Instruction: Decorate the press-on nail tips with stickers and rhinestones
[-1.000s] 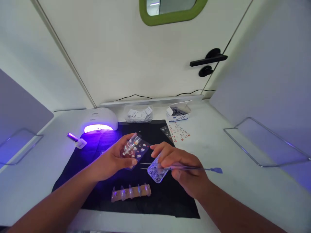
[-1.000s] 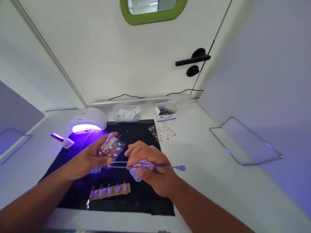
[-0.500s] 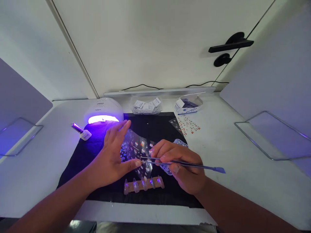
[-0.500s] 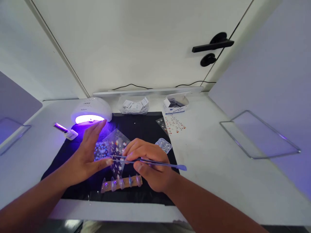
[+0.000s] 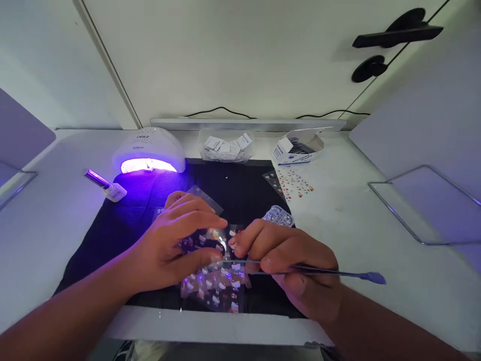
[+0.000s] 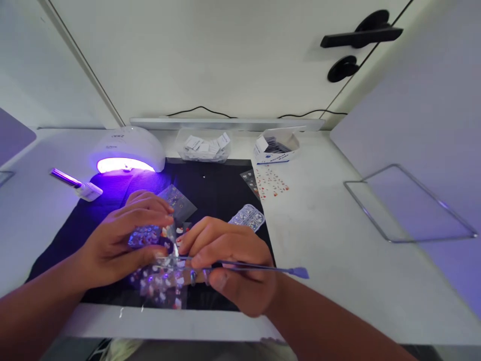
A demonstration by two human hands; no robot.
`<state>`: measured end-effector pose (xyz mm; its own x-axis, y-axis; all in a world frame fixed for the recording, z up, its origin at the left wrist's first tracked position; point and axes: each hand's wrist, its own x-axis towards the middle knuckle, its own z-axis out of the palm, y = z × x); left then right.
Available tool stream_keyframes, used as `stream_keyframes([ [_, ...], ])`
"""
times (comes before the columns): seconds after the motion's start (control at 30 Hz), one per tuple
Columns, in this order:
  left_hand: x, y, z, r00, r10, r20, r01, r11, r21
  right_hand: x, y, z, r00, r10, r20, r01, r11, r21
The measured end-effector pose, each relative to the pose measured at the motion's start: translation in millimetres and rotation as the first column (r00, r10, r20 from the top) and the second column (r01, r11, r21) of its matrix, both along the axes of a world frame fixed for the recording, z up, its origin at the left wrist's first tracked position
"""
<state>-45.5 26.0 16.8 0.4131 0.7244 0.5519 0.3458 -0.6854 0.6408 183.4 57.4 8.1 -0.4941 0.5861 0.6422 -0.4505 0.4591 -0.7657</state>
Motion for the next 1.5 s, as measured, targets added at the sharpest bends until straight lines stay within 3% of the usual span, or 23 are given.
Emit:
stream_keyframes([
  [0.23,-1,-7,-2.6,0.994,-0.044,0.099,0.054,0.993,-0.101,-2,-11,2.7,0.997,0.027,0.067,-0.020,0.995,-0.097],
  [0.53,-1,-11,0.1,0.990,-0.054,0.133,0.072,0.988,-0.134,-3,-22,0.2,0.992,-0.111,0.058,0.117,0.986,-0.116],
  [0.77,-2,-15,1.8,0.993,-0.037,0.109,0.050,0.992,-0.117,-6,-26,-1.1,0.988,-0.141,0.071,0.147,0.985,-0.091],
  [1.13,-2,-19,9.7,0.995,-0.054,0.082,0.065,0.989,-0.133,-7,-23,-2.2,0.997,-0.081,0.014,0.082,0.996,-0.043],
  [1.5,-9,-21,22.1,0.998,0.053,-0.021,-0.057,0.966,-0.253,-9,-19,-2.7,0.997,-0.031,0.076,0.030,0.999,0.010],
])
